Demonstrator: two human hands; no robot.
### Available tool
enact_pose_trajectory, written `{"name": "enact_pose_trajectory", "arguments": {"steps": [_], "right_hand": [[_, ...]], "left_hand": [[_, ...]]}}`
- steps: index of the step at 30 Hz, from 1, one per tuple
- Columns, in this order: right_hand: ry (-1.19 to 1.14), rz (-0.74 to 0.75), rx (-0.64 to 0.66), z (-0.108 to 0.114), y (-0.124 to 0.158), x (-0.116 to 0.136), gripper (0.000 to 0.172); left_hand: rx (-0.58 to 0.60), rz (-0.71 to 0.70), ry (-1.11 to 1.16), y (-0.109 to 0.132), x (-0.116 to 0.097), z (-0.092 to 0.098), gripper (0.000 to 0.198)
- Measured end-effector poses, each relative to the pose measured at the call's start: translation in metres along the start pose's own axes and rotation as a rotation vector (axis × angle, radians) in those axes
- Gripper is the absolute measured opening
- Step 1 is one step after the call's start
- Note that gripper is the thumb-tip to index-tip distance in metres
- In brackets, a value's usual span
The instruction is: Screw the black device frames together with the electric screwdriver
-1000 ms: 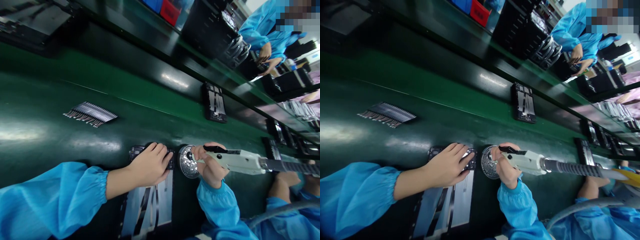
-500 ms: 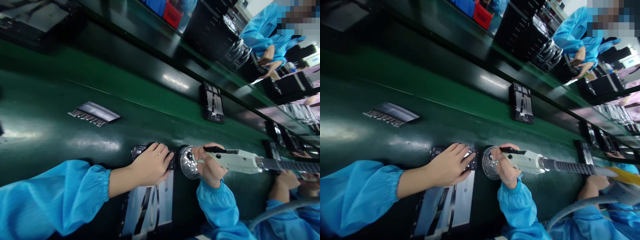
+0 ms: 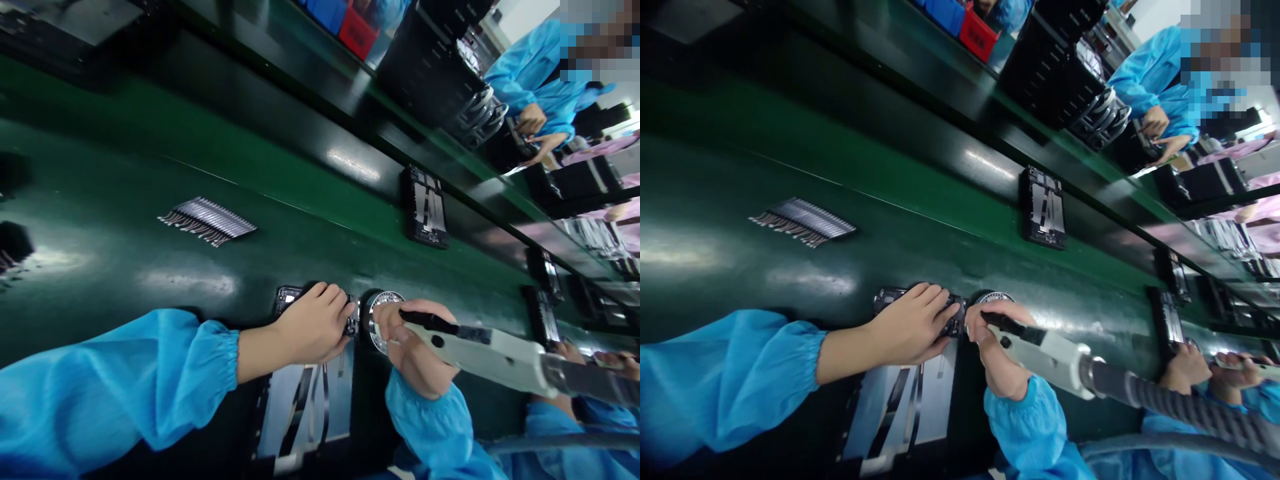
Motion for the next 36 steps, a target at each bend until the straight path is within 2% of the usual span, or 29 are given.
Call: {"name": "enact_pose_trajectory", "arguments": {"steps": [3, 10, 17, 24, 32, 36], "right_hand": [[-0.004, -0.009, 0.029, -0.008, 0.003, -0.007, 0.028], [0.034, -0.031, 0.027, -0.009, 0.002, -0.009, 0.025], [0.028, -0.035, 0.024, -0.011, 0.002, -0.013, 0.028], [-0.020, -0.015, 0.046, -0.012, 0.004, -0.016, 0.021], [-0.007, -0.011, 0.069, -0.012, 0.005, -0.017, 0.021], [-0.019, -0.007, 0.064, -0.014, 0.002, -0.017, 0.022]], "left_hand": [[-0.012, -0.007, -0.008, -0.001, -0.001, 0.000, 0.049], [-0.044, -0.020, -0.004, -0.002, -0.002, 0.002, 0.047], [-0.036, -0.020, -0.016, -0.002, -0.003, 0.002, 0.046], [-0.026, -0.012, -0.010, -0.002, -0.003, 0.002, 0.046], [-0.041, -0.012, -0.006, -0.001, -0.003, 0.001, 0.045], [-0.010, -0.002, 0.005, -0.001, -0.003, 0.001, 0.047]]}}
Point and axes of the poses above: each hand's wrist, its own y-axis away from the middle knuckle, its own z-axis out of the back of the hand, x = y × z, the point moved 2 cm from there along -y, towards the middle knuckle, and after that the axes turned 14 degrees about y, right-handed, at the moved point
